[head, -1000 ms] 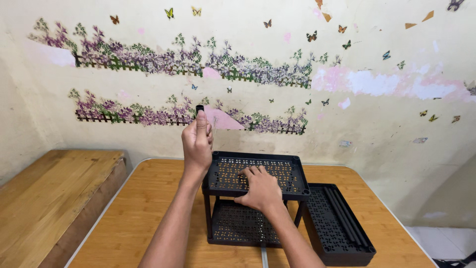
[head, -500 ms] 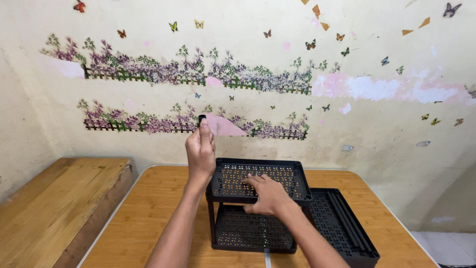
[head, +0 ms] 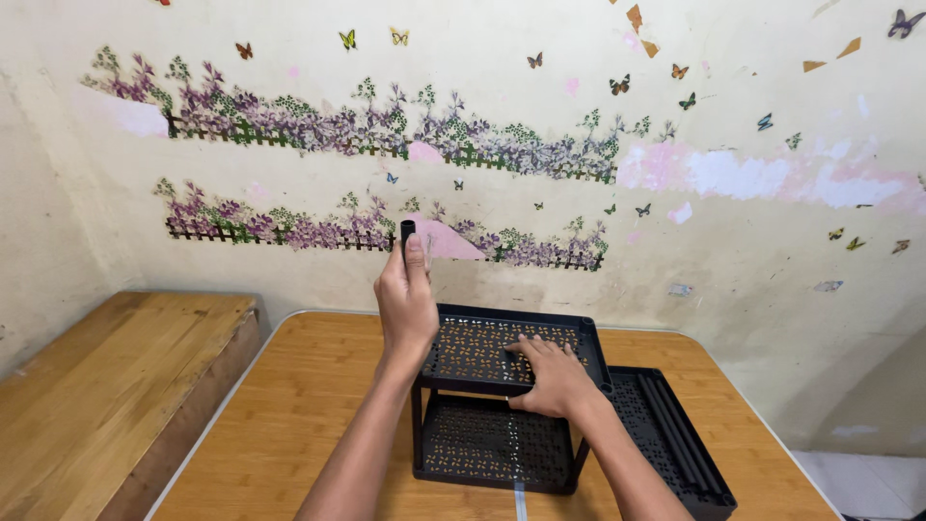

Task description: The person assembles a two-tier black plastic storage shelf on a wooden table. They insert vertical support rods into the bottom tray, place the top tray over the rods, and adjust the alignment of both trays. The person then picks up a long black rod and inserts it into one of the top tray's corner holes, leaving the shelf partially assembled.

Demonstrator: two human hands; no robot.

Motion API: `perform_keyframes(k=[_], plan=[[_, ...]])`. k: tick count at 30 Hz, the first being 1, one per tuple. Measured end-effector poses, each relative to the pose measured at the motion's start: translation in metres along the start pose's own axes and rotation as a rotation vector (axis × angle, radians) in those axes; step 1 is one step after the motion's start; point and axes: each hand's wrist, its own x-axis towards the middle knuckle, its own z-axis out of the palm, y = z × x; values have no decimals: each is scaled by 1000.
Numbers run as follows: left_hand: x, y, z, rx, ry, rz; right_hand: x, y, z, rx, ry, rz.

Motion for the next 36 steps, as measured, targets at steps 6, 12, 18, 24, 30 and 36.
perform_keyframes(k=[6,12,18,24,30,36], plan=[[7,9,16,72,123,50,21,-7,9,-83,39,52],[18,-1,21,66,7,-137,33,0,9,-49,99,21],[26,-34,26,-118,-65,53,37,12,5,-6,78,-39],[41,-53,10,-589,-411,-210,38,9,-2,-30,55,-20],[33,-41,13,-507,-320,-158,37,5,-5,-8,47,22],[23,-6,27,42,60,95,41,7,0,-11,61,29]])
